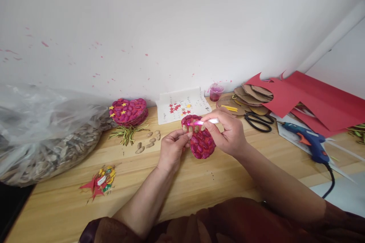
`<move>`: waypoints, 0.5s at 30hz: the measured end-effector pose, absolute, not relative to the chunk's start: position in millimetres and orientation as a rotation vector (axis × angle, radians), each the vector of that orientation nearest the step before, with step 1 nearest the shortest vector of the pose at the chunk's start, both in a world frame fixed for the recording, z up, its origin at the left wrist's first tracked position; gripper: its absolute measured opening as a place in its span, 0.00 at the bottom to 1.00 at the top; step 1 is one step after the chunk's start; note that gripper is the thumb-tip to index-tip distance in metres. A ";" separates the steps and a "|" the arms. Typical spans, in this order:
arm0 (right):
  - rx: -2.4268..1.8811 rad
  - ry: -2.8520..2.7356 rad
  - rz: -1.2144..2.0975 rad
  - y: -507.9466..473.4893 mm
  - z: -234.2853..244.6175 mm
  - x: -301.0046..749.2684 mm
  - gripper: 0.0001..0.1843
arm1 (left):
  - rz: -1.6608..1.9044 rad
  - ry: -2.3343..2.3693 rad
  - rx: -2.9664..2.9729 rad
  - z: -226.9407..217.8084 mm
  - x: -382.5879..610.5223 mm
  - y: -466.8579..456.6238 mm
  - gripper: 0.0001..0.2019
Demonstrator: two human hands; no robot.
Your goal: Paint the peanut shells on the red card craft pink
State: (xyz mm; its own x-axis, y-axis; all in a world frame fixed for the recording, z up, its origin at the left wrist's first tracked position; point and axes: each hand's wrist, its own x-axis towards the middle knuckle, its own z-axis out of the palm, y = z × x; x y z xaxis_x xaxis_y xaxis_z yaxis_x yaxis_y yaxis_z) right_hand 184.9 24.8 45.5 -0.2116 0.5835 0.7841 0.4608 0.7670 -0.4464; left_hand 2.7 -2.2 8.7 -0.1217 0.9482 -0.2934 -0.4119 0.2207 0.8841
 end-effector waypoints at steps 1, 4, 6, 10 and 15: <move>-0.816 -1.847 0.147 25.2 45.4 184.9 0.05 | 1.300 1.149 0.628 7.9 2.5 -2.1 0.21; -0.861 -1.811 0.144 26.9 44.7 186.0 0.05 | 1.302 1.152 0.618 5.9 1.8 -1.6 0.22; -0.869 -1.782 0.165 28.0 44.0 187.0 0.05 | 1.303 1.141 0.608 5.7 1.6 -1.4 0.22; -0.853 -1.793 0.221 29.0 41.8 187.5 0.04 | 1.300 1.126 0.588 7.8 1.4 -1.4 0.23; -0.879 -1.750 0.219 29.4 39.2 187.1 0.05 | 1.299 1.119 0.569 8.8 1.6 -1.5 0.23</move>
